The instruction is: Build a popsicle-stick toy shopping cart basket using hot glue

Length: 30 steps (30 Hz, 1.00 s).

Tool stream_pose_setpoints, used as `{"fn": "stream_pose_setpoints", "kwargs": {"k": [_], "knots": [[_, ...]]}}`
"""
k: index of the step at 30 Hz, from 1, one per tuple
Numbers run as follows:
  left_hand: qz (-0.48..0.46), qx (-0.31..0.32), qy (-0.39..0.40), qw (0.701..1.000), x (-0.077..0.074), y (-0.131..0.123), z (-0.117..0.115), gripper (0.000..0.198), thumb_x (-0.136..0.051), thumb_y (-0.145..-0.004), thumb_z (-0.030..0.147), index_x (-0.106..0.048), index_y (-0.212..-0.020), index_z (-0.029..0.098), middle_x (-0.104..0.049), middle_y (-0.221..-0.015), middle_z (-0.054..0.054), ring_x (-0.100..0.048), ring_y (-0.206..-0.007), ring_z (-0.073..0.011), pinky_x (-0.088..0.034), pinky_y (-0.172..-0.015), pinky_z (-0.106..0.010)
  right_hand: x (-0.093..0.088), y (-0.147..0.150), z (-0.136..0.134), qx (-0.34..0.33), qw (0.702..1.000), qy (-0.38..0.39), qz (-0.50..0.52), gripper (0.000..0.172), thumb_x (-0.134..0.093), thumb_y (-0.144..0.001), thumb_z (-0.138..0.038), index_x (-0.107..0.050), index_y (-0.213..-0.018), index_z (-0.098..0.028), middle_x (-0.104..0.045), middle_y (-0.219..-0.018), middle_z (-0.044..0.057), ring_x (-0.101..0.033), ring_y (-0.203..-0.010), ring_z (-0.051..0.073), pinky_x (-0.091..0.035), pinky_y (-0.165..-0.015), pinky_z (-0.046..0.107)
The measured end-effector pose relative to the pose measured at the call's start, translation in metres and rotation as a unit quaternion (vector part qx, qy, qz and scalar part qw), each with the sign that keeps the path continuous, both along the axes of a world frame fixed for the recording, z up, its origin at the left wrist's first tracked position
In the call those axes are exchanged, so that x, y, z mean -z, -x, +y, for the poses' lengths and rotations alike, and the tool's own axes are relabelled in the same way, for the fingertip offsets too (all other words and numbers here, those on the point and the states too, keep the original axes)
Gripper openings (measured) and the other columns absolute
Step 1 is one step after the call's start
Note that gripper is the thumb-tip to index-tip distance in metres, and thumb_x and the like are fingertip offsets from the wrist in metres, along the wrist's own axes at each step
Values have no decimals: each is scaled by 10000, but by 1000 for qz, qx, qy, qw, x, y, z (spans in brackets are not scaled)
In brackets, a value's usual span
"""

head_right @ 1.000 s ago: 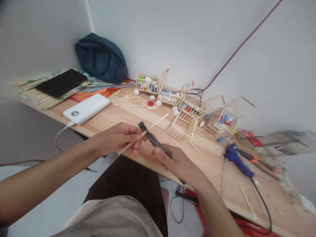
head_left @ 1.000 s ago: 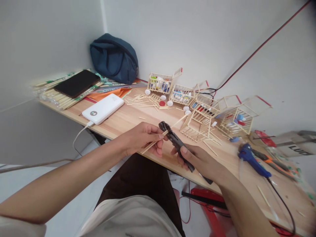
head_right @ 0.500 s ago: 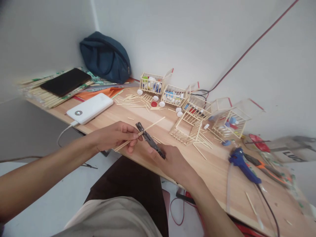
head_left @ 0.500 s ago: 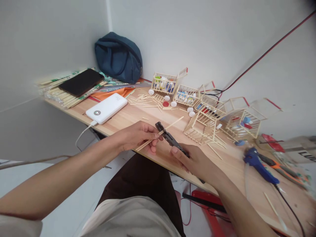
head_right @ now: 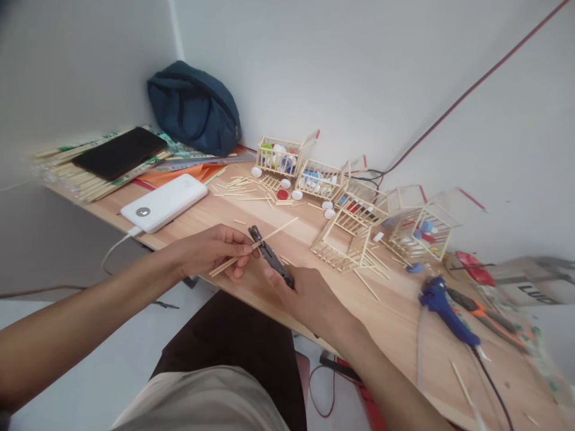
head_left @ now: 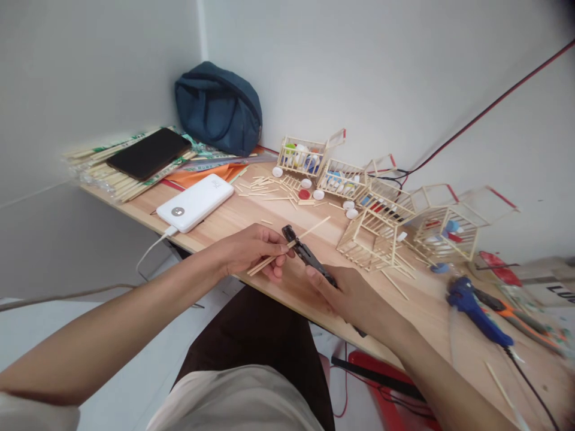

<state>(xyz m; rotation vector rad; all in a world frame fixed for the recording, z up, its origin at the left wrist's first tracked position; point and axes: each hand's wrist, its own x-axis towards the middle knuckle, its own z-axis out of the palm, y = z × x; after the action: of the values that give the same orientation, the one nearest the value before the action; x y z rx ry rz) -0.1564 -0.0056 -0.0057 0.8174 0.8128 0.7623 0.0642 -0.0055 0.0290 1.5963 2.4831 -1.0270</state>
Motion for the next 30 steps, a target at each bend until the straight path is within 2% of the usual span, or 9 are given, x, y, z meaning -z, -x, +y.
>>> {"fn": "stream_pose_setpoints", "kwargs": {"k": [8, 15, 30], "knots": [[-6, -3, 11, 1000, 12, 1, 4, 382, -845, -627, 400, -643, -730, 94, -612, -586, -15, -618, -514, -124, -564, -536, -256, 5, 6, 3, 5, 1000, 1, 3, 595, -299, -944, -611, -518, -584, -191, -587, -510, 54, -551, -464, 152, -372, -469, 253], [10, 6, 21, 1000, 13, 2, 6, 425, -857, -600, 430, -634, -729, 92, -618, -594, -18, -630, -525, -132, -570, -545, -266, 13, 5, 6, 4, 1000, -7, 2, 588, -302, -946, -610, -517, -600, -187, -586, -507, 57, -542, -446, 146, -362, -449, 252], [12, 13, 39, 999, 13, 4, 7, 420, -858, -618, 412, -646, -777, 86, -620, -598, -12, -637, -542, -134, -574, -567, -273, 9, 8, 6, 25, 1000, 4, -19, 568, -364, -934, -619, -531, -609, -185, -603, -508, 66, -560, -458, 150, -353, -460, 248]]}}
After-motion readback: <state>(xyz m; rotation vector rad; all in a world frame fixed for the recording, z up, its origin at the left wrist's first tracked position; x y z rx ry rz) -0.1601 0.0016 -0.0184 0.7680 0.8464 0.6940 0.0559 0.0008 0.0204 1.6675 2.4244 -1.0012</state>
